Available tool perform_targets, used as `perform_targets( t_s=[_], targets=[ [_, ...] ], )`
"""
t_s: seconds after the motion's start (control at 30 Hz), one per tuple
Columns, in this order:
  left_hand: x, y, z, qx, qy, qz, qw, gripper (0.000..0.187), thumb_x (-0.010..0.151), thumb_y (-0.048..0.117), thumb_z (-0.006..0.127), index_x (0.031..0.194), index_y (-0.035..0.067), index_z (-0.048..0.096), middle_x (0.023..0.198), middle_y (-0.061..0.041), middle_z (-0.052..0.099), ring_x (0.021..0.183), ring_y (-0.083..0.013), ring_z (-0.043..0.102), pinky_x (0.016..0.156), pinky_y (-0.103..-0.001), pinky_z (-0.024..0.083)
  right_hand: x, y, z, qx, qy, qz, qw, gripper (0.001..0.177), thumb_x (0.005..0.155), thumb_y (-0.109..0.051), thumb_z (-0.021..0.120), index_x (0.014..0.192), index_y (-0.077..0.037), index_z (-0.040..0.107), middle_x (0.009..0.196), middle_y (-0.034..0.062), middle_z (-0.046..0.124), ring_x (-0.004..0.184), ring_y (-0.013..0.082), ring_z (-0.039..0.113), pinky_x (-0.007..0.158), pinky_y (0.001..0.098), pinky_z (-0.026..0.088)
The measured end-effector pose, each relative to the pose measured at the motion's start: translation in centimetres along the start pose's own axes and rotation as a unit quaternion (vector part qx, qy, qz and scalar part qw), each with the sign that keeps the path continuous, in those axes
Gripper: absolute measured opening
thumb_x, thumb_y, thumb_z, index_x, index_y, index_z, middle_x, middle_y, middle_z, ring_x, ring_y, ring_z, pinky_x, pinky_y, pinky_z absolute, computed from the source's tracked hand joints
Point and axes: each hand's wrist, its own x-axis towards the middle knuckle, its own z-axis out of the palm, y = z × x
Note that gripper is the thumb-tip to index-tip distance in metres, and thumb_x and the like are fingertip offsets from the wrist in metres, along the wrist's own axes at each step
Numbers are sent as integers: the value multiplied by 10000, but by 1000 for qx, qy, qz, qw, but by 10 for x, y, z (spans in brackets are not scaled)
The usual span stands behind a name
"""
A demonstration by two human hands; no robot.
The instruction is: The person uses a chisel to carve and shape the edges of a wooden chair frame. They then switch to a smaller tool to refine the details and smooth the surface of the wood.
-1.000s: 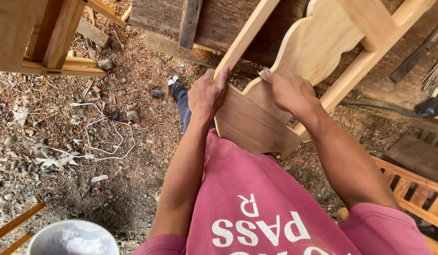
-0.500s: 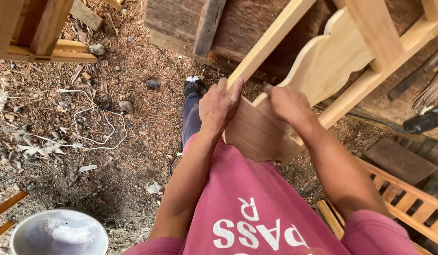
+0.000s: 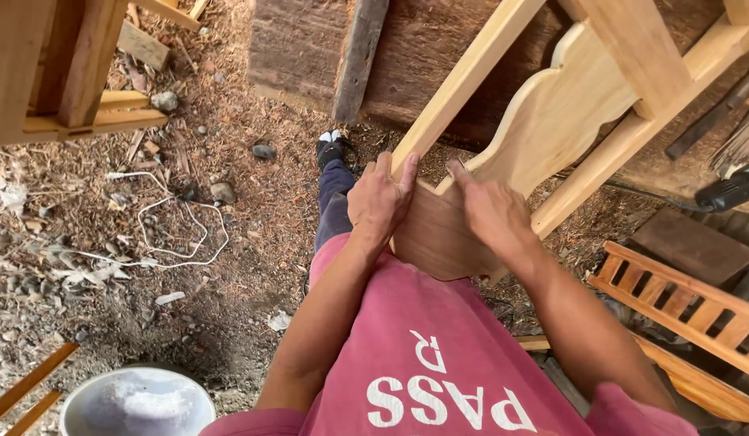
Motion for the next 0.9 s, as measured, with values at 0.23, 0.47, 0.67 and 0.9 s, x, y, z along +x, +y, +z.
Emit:
perform_targets(
  t_s=[0.23,0.47,0.67,0.9],
  targets=[
    [-2,-6,7,-1,-1,-3,1000,647,992,740,336,1153,167,590,980,-178,680,942,-449,733,823,-575,587,31,7,27,32,41,6,999,519,1002,-57,413,1513,-115,483,1003,365,713,1024,556,688,959,719,499],
    [3,-5,11,12,17,-8,1000,642,994,742,337,1185,185,592,996,-158,692,941,-435,742,814,-562,591,-28,-9,-5,76,34,28,996,650,897,96,463,1533,-25,406,888,311,728,970,519,720,995,710,484],
    [2,-3,6,-2,-8,-22,1000,638,990,747,326,1220,208,578,1047,-148,690,999,-446,725,887,-568,570,15,12,4,-34,100,-35,994,556,936,136,542,1480,111,428,741,278,699,756,438,738,777,637,599],
    [0,2,3,4,-12,-36,999,639,993,740,326,1219,201,583,1032,-164,691,988,-454,724,883,-572,567,12,26,20,19,60,-21,998,786,909,139,524,1624,-14,238,779,268,719,781,437,751,843,659,582]
  ],
)
